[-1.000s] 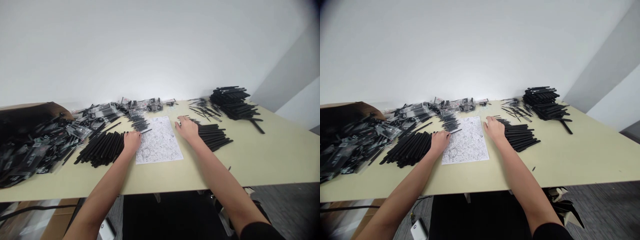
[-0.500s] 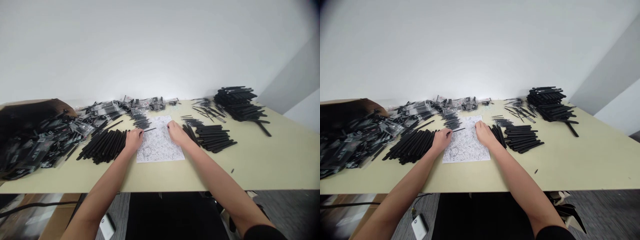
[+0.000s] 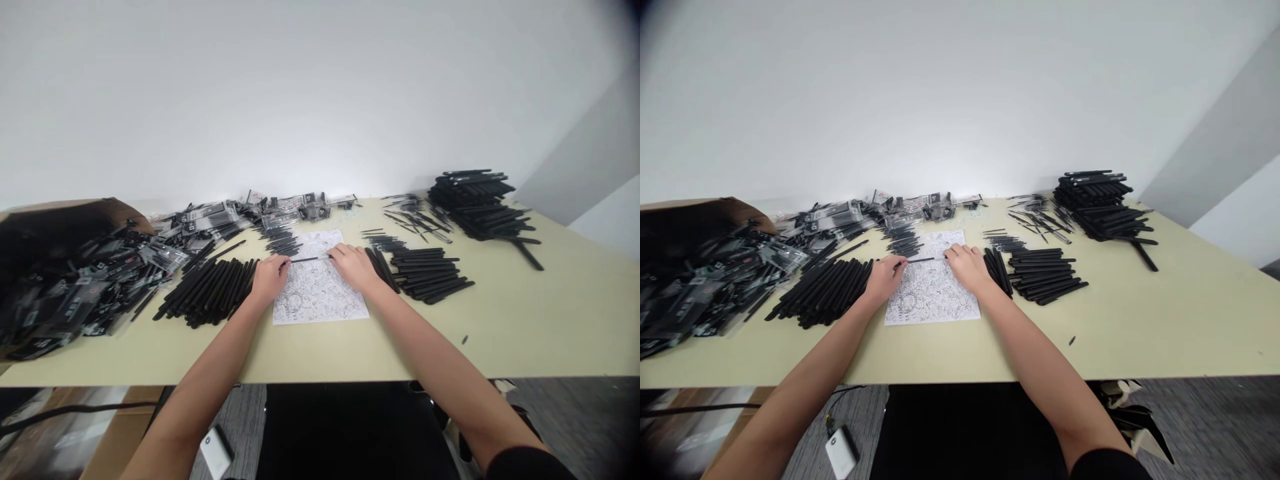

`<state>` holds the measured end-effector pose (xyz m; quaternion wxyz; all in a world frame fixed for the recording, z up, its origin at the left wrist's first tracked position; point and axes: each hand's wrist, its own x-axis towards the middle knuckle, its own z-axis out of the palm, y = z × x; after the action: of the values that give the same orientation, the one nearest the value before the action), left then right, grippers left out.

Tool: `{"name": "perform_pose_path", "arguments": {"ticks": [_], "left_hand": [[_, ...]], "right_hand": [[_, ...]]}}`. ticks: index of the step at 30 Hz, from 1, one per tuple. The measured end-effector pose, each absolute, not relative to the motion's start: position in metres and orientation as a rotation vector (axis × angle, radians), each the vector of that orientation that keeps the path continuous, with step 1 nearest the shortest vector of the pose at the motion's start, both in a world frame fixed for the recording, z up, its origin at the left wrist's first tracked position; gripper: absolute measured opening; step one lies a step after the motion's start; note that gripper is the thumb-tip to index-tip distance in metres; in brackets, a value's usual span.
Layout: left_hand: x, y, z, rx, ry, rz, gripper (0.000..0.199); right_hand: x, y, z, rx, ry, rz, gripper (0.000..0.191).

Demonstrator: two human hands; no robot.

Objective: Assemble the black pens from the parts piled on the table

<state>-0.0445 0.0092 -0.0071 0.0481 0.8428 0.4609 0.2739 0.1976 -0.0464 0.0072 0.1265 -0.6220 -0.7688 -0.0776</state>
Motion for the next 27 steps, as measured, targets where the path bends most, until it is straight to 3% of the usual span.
{"name": "perform_pose_path", "arguments": {"ticks": [8, 18, 27], "left_hand": [[-0.043, 0.009, -0.012, 2.606, 1.254, 0.906, 0.017], [-0.027, -0.01, -0.01, 2.724, 1.006, 0.948, 0.021], [-0.03, -0.005, -0.01, 2.554, 1.174, 0.996, 0.028]], "right_hand": [[0.191, -0.05, 0.005, -1.648, -2.297, -0.254, 0.025], [0.173, -0.062, 0.009, -1.541, -2.328, -0.177, 0.032], [0.177, -0.066, 0.012, -1.589, -2.188, -0.124, 0.032]]}}
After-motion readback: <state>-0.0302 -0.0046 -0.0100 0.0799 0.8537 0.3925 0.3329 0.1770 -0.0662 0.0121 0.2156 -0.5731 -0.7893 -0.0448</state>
